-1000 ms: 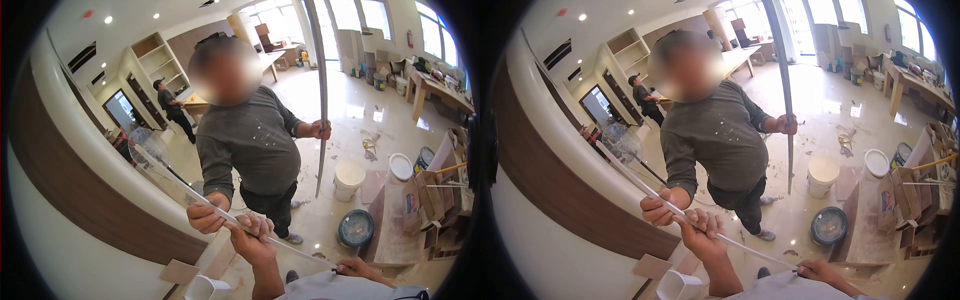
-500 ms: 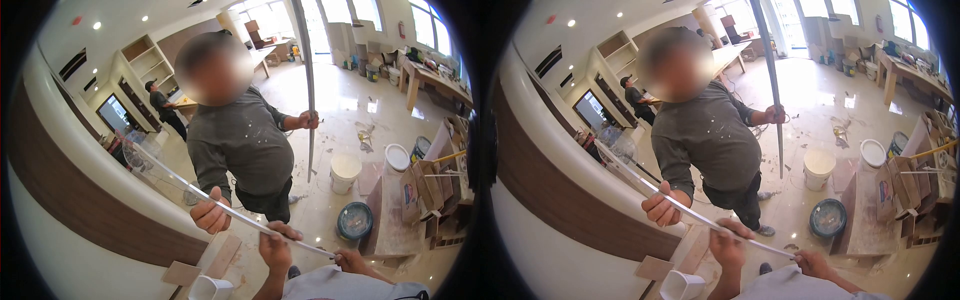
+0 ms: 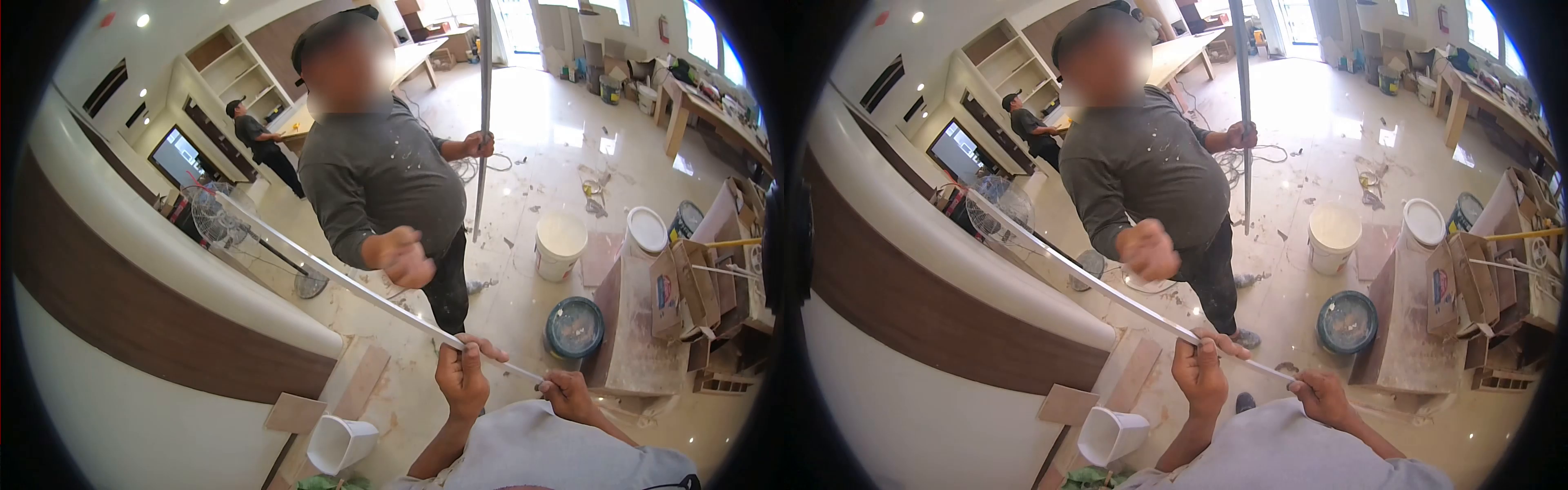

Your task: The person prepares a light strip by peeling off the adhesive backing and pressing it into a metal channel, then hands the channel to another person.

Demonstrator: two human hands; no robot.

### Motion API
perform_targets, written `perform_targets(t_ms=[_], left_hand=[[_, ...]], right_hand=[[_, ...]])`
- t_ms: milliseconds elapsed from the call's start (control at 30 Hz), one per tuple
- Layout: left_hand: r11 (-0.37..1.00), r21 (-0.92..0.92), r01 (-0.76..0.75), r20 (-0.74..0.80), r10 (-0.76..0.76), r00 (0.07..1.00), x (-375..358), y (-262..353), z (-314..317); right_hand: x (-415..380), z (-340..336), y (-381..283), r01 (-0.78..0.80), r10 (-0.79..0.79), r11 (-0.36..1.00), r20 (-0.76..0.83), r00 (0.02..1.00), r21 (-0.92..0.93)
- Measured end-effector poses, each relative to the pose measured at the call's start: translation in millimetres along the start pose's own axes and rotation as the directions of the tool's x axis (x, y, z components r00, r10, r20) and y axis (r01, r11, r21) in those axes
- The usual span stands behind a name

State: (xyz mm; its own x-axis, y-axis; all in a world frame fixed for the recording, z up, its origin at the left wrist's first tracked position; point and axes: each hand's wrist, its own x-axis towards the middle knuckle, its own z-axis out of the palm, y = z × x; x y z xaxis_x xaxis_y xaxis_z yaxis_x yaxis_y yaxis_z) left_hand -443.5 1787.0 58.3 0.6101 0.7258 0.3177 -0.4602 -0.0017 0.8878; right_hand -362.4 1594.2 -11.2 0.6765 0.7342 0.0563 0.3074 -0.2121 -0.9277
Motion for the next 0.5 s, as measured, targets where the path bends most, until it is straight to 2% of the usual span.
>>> perform_targets(t_ms=[133, 200, 267, 300, 333, 400, 433, 467, 500], left_hand=[[1.000, 0.020, -0.001, 0.025, 0.001, 1.000, 1, -4, -4], [1.000, 0.020, 0.002, 0.048, -0.003, 0.999, 1, -2, -6], [0.973, 0.199, 0.116, -0.015, -0.116, 0.993, 0, 3, -13], [0.823, 0.528, 0.209, 0.023, -0.260, 0.965, 1, 26, -18], [0.570, 0.796, 0.204, 0.051, -0.399, 0.916, 6, 56, -21], [0.515, 0.857, 0.036, 0.202, -0.399, 0.894, -4, 69, -30], [0.463, 0.834, -0.300, 0.458, -0.278, 0.845, -4, 68, -32], [0.398, 0.689, -0.606, 0.696, -0.130, 0.706, 2, 57, -32], [0.498, 0.553, -0.668, 0.808, -0.127, 0.575, 5, 35, -25]], right_hand=[[0, 0, 17, 0.049, -0.049, 0.998, 0.005, 0.999, -0.042], [1, -1, 19, -0.040, 0.041, 0.999, 0.047, 0.998, -0.023], [3, 0, 23, -0.014, 0.014, 1.000, 0.053, 0.998, -0.010], [1, 1, 27, 0.013, -0.013, 1.000, 0.035, 0.999, -0.004], [-1, 3, 33, 0.014, -0.013, 0.997, 0.018, 1.000, -0.074], [-3, 18, 62, 0.049, -0.050, 0.999, 0.031, 0.998, 0.015], [-2, 30, 81, 0.185, -0.187, 0.982, 0.041, 0.982, 0.041], [-3, 37, 76, 0.141, -0.141, 0.990, 0.028, 0.990, 0.021], [1, 39, 65, 0.053, -0.048, 0.998, 0.147, 0.988, -0.026]])
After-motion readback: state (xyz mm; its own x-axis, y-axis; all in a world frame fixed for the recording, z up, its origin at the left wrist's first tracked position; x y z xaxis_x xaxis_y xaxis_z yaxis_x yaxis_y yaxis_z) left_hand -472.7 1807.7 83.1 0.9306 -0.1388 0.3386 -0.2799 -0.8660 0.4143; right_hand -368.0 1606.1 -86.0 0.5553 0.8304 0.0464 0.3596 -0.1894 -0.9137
